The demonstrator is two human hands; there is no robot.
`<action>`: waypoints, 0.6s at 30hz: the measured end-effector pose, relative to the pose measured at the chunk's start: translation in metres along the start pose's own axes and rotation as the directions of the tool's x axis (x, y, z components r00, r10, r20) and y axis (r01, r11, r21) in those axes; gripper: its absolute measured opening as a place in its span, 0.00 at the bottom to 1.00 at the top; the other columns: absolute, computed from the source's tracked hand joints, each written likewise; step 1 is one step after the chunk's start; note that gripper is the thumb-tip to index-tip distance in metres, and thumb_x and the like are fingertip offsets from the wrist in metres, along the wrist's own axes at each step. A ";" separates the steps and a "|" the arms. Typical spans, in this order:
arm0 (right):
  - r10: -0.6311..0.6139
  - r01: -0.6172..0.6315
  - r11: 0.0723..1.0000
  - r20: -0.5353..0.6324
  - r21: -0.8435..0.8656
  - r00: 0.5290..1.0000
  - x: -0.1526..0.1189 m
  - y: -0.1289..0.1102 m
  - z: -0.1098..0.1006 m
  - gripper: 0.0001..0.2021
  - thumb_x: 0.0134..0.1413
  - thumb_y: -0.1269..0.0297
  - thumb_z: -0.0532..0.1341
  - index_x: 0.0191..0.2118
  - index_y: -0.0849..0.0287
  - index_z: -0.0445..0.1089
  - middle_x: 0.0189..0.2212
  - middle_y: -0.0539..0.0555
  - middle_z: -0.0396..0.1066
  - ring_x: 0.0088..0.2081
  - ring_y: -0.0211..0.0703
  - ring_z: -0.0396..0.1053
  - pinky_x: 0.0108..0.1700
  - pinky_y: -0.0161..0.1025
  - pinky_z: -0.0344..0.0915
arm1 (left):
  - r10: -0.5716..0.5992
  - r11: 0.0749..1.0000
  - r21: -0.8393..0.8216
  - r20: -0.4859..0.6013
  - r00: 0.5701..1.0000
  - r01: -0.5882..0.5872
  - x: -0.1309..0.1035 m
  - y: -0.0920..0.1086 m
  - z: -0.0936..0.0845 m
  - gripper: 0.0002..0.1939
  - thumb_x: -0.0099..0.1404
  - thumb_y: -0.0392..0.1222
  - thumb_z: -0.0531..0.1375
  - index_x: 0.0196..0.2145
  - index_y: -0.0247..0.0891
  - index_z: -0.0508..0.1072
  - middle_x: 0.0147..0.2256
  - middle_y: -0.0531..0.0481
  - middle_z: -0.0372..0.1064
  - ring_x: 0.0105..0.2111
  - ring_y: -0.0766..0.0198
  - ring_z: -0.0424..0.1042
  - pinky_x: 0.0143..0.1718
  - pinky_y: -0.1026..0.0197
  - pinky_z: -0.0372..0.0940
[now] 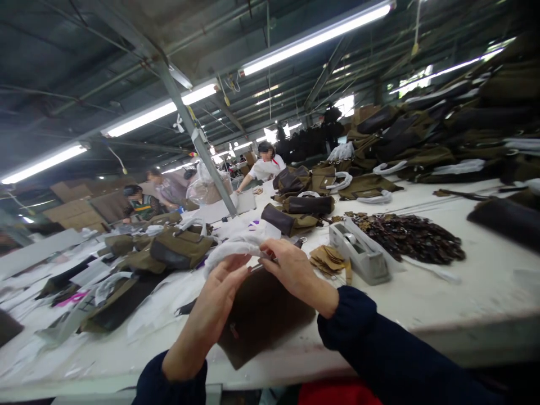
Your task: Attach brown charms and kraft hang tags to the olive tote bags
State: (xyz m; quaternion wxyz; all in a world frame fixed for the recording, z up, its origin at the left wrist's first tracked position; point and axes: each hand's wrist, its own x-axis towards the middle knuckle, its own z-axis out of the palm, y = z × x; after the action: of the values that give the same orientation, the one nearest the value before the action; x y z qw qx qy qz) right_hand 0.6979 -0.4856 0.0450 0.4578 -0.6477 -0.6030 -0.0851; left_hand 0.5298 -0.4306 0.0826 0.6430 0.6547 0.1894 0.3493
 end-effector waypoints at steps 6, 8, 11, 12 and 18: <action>-0.107 0.100 0.990 0.060 0.104 0.992 0.001 0.007 -0.002 0.05 0.63 0.66 0.59 0.41 0.56 0.73 0.36 0.52 0.71 0.40 0.42 0.66 0.42 0.37 0.62 | 0.382 0.832 0.543 -0.409 0.829 -0.115 -0.033 -0.009 -0.040 0.14 0.58 0.48 0.67 0.39 0.41 0.73 0.33 0.52 0.71 0.29 0.64 0.70 0.31 0.63 0.67; -0.121 0.107 0.982 0.085 0.153 0.989 0.002 0.013 -0.006 0.05 0.62 0.64 0.60 0.39 0.56 0.73 0.35 0.52 0.71 0.39 0.41 0.67 0.41 0.37 0.62 | 0.514 0.750 0.642 -0.417 0.750 -0.157 -0.035 -0.016 -0.050 0.19 0.56 0.48 0.68 0.44 0.44 0.71 0.41 0.52 0.70 0.34 0.64 0.69 0.32 0.64 0.66; -0.119 0.095 0.977 0.115 0.191 0.986 0.004 0.017 -0.012 0.06 0.62 0.63 0.60 0.36 0.57 0.73 0.32 0.51 0.71 0.36 0.41 0.67 0.38 0.37 0.62 | 0.502 0.652 0.740 -0.258 0.825 -0.166 -0.033 -0.022 -0.057 0.12 0.62 0.48 0.64 0.42 0.45 0.75 0.42 0.50 0.71 0.38 0.60 0.69 0.38 0.61 0.65; -0.108 0.085 0.977 0.108 0.198 0.988 0.005 0.016 -0.013 0.06 0.61 0.62 0.61 0.36 0.57 0.73 0.33 0.51 0.71 0.35 0.41 0.68 0.38 0.37 0.62 | 0.488 0.632 0.755 -0.215 0.846 -0.173 -0.031 -0.023 -0.057 0.09 0.63 0.48 0.62 0.39 0.45 0.76 0.40 0.50 0.72 0.38 0.59 0.70 0.40 0.60 0.65; -0.267 0.255 0.953 0.050 0.166 0.962 0.007 0.001 -0.019 0.09 0.61 0.66 0.61 0.46 0.58 0.73 0.42 0.55 0.74 0.45 0.44 0.69 0.48 0.40 0.64 | 0.390 0.709 0.688 -0.202 0.899 -0.153 -0.025 -0.027 -0.048 0.14 0.64 0.47 0.61 0.47 0.45 0.73 0.43 0.51 0.75 0.41 0.57 0.72 0.43 0.59 0.64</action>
State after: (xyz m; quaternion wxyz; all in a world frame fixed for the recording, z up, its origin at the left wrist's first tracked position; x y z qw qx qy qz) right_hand 0.7090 -0.4937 0.0598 0.4704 -0.5266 -0.7043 -0.0734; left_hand 0.4848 -0.4110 0.0479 0.2707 0.7900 0.3054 0.4575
